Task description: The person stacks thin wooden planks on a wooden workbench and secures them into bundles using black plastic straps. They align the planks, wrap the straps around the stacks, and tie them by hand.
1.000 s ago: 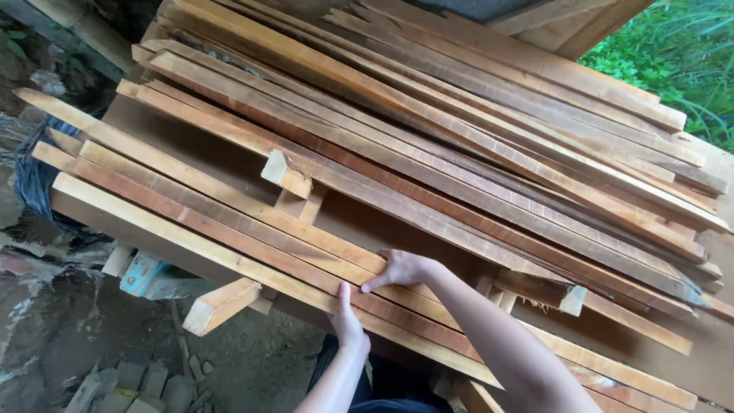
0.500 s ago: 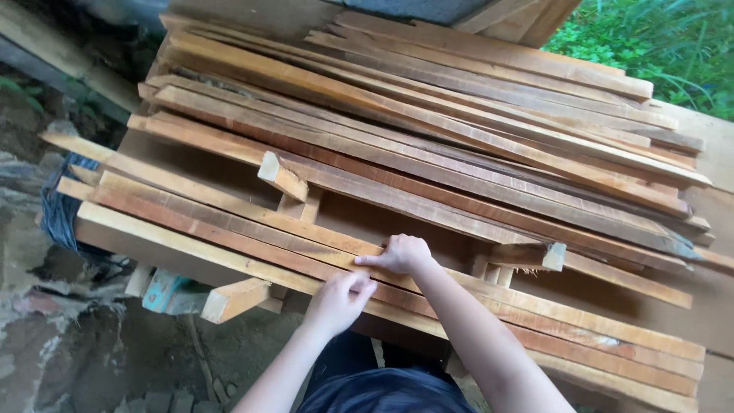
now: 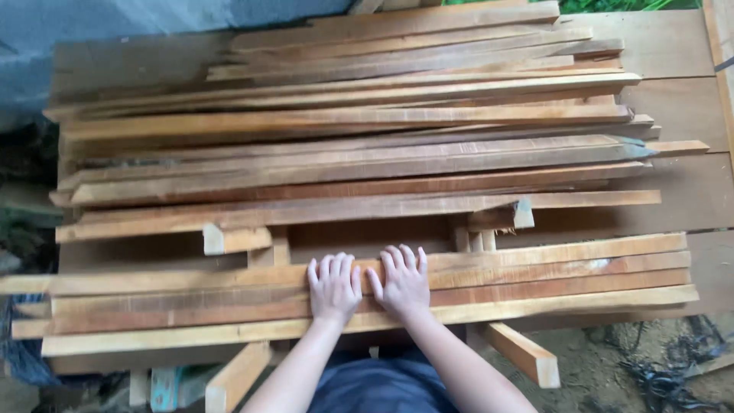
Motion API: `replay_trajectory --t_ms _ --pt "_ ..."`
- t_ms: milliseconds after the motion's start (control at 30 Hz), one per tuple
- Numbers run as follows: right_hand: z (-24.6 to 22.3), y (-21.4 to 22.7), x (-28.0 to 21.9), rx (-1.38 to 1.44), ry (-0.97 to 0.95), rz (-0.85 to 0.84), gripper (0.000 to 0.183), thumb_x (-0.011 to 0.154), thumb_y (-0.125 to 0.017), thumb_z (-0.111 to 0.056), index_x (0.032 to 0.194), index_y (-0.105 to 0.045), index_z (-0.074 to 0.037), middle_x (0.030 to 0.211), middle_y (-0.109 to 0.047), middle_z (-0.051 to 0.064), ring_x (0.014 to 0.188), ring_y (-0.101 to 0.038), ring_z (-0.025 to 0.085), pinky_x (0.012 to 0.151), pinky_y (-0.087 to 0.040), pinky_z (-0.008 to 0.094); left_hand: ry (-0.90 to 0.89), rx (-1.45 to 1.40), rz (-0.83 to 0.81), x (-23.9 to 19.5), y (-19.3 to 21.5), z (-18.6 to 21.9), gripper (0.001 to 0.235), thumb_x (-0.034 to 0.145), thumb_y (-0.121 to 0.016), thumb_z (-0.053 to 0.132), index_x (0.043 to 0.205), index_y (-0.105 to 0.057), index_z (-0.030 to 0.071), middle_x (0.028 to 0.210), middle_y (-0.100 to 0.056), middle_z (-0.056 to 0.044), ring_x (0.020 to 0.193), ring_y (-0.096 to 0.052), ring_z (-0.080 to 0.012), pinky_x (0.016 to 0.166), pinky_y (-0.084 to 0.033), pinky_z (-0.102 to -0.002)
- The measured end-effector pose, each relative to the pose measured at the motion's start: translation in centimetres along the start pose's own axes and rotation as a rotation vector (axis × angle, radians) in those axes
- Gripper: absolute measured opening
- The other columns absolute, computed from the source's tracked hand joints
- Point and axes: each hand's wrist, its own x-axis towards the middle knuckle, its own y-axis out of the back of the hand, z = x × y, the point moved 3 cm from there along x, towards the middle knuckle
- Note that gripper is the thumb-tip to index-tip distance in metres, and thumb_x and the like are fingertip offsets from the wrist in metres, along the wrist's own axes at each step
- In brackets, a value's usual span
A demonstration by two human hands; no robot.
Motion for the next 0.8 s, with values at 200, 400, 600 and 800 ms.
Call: replay_trajectory --t_ms 200,400,600,800 --pt "0.3 -1.1 0.2 -0.033 0.028 0.068 0.042 0.092 -0.055 -0.054 0.115 -0.065 -0.020 0.109 -0.065 0.002 0.121 -0.055 0.022 0.111 -0.032 0.051 0.014 -0.026 -0.055 0.4 -0.5 0.0 0.033 0.098 -0.045 0.046 0.119 -0.062 0.028 0.117 -0.062 0.004 0.121 -0.055 -0.0192 0.113 -0.032 -0.053" --pt "0.2 -0.6 0.2 -0.028 0.035 0.085 0.041 0.091 -0.057 -0.056 0.112 -0.066 -0.022 0.103 -0.066 0.000 0.113 -0.059 0.021 0.110 -0.034 0.048 0.001 -0.042 0.003 -0.1 -1.2 -0.2 0.036 0.101 -0.042 0.048 0.122 -0.062 0.027 0.120 -0.062 0.003 0.123 -0.055 -0.0185 0.113 -0.032 -0.052" --pt "2.4 -3.5 1.9 0.012 0.075 -0.095 0.046 0.097 -0.050 -0.056 0.095 -0.079 -0.021 0.087 -0.078 0.003 0.087 -0.076 0.024 0.101 -0.049 0.044 -0.148 -0.082 0.116 -3.3 2.5 2.6 0.065 0.098 -0.050 0.049 0.148 -0.048 0.008 0.158 -0.044 -0.016 0.148 -0.037 -0.0379 0.119 -0.026 -0.057" --pt "0.1 4.1 6.8 0.051 -0.093 -0.891 0.102 0.091 -0.019 -0.080 0.112 -0.077 0.002 0.118 -0.075 0.025 0.120 -0.069 0.039 0.103 -0.052 0.050 -0.280 0.040 -0.021 -4.9 1.3 2.8 0.136 0.062 -0.044 0.103 0.156 -0.035 0.006 0.169 -0.026 -0.017 0.156 -0.021 -0.0423 0.123 -0.017 -0.066"
